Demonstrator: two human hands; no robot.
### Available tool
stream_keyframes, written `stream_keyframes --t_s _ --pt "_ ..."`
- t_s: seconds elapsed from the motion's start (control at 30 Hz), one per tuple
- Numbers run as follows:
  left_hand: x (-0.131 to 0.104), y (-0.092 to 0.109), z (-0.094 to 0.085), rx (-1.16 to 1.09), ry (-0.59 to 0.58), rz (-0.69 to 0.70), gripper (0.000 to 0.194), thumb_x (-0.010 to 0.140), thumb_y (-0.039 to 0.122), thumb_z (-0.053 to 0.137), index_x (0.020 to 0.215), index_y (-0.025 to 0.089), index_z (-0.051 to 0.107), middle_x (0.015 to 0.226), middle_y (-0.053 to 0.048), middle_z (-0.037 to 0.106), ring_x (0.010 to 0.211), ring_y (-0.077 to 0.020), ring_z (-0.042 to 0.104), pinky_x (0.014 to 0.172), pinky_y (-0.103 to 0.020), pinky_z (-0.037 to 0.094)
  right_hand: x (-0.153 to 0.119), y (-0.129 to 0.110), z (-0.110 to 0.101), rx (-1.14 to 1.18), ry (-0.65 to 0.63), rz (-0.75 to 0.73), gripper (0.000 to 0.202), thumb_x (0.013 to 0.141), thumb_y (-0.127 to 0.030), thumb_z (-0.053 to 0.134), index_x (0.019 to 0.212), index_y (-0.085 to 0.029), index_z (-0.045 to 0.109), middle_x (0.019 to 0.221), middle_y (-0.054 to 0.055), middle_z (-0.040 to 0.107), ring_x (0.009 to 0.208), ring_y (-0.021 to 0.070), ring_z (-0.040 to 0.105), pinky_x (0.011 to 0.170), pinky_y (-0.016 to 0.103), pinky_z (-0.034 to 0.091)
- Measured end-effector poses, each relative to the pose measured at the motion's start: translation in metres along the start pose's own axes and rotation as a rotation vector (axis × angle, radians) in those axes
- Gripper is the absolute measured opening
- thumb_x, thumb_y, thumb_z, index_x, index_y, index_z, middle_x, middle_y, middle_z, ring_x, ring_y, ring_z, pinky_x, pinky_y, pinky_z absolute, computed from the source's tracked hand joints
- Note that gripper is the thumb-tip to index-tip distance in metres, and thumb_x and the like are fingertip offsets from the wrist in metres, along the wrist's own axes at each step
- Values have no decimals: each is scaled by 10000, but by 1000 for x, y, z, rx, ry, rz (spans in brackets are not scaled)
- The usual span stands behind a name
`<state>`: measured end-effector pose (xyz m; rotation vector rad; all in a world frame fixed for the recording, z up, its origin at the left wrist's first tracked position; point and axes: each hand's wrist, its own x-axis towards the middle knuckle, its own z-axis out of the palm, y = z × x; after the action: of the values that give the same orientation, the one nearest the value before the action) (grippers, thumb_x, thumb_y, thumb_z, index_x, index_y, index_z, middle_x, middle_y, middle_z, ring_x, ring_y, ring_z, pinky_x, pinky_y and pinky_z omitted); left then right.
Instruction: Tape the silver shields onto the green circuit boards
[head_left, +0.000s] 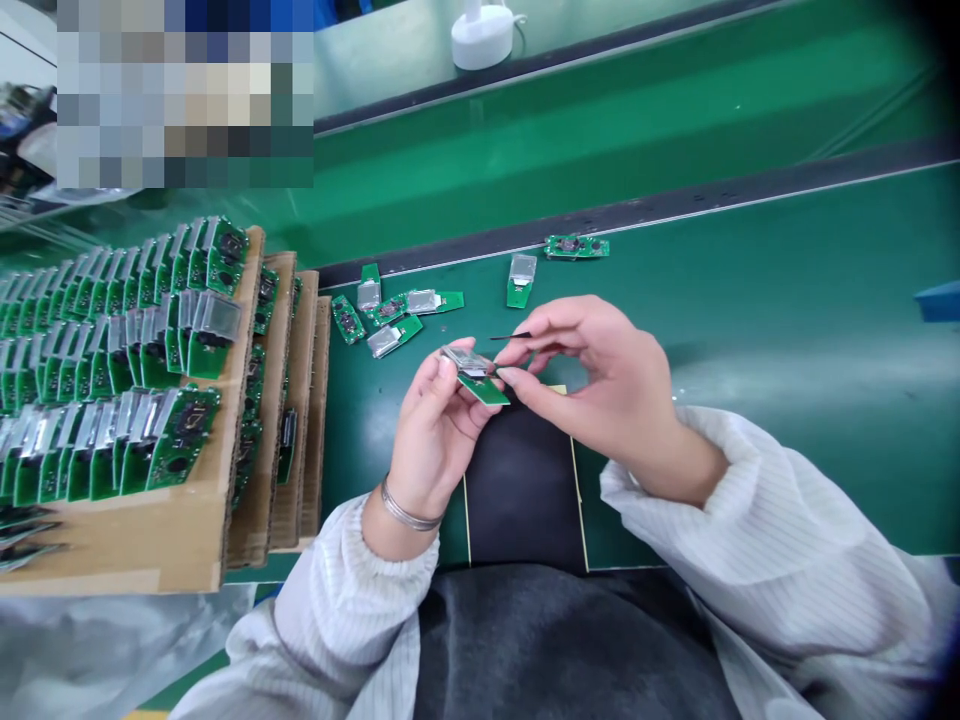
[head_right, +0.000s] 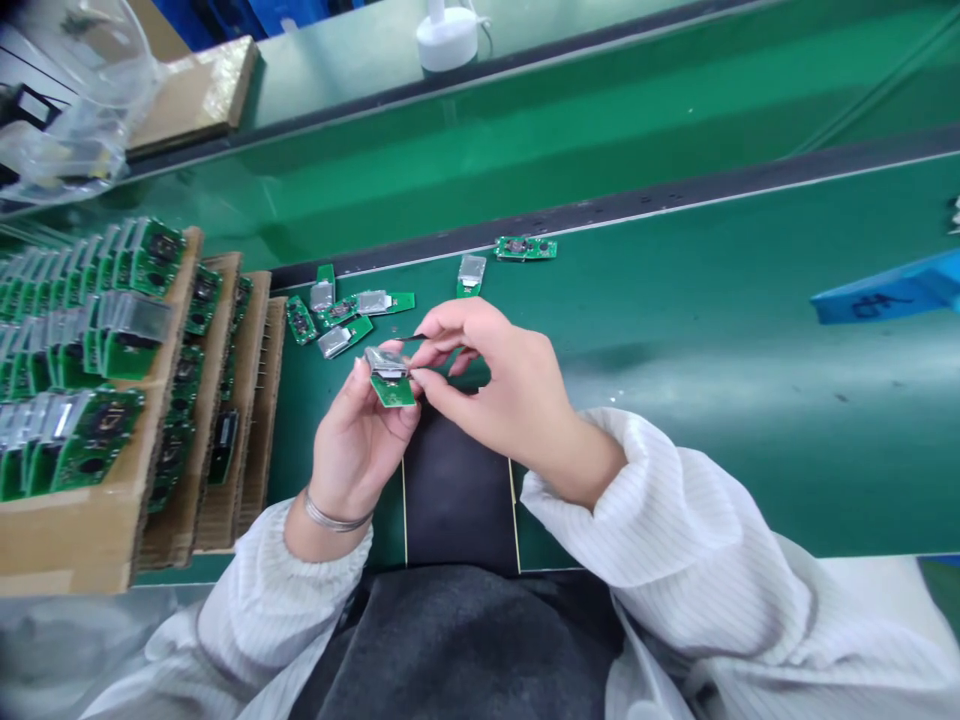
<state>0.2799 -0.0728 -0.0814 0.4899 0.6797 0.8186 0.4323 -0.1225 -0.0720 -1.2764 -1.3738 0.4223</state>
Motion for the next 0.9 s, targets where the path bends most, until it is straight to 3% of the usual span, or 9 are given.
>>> stream_keyframes --t_s 0.27,0.47,0.6,0.77,0.9 --pt "-3 -4 0 138 9 91 338 791 382 864 1053 224 721 894 29 718 772 -75 703 730 -172 594 -3 -3 1 -281 -1 -100 140 908 -185 696 1002 -276 646 928 -2 785 769 185 763 701 312 636" --pt "-4 -4 1 211 41 142 333 769 368 878 1026 200 748 914 3 720 754 -85 682 695 -167 577 -3 -3 -1 -422 -30 -153 144 871 -134 636 940 -260 650 858 -5 762 751 181 735 730 300 605" --pt "-4 0 -1 231 -34 64 300 827 324 824 1086 182 772 984 -38 751 846 -122 713 759 -194 598 2 -4 -7 -304 -100 -150 246 837 -78 616 1004 -257 589 862 -26 750 782 160 734 759 286 603" --pt "-5 3 1 184 -115 -65 319 856 324 792 1135 169 778 910 -41 761 714 -117 707 650 -192 610 8 -2 -14 108 -213 119 398 769 -112 676 1087 -256 484 779 -56 726 650 145 705 658 275 610" --pt "-4 3 3 72 -112 -114 298 864 300 784 1126 158 770 888 -44 765 713 -117 715 634 -185 621 9 0 -16 232 -116 223 416 761 -132 698 1102 -251 493 828 -22 751 712 167 733 628 270 597"
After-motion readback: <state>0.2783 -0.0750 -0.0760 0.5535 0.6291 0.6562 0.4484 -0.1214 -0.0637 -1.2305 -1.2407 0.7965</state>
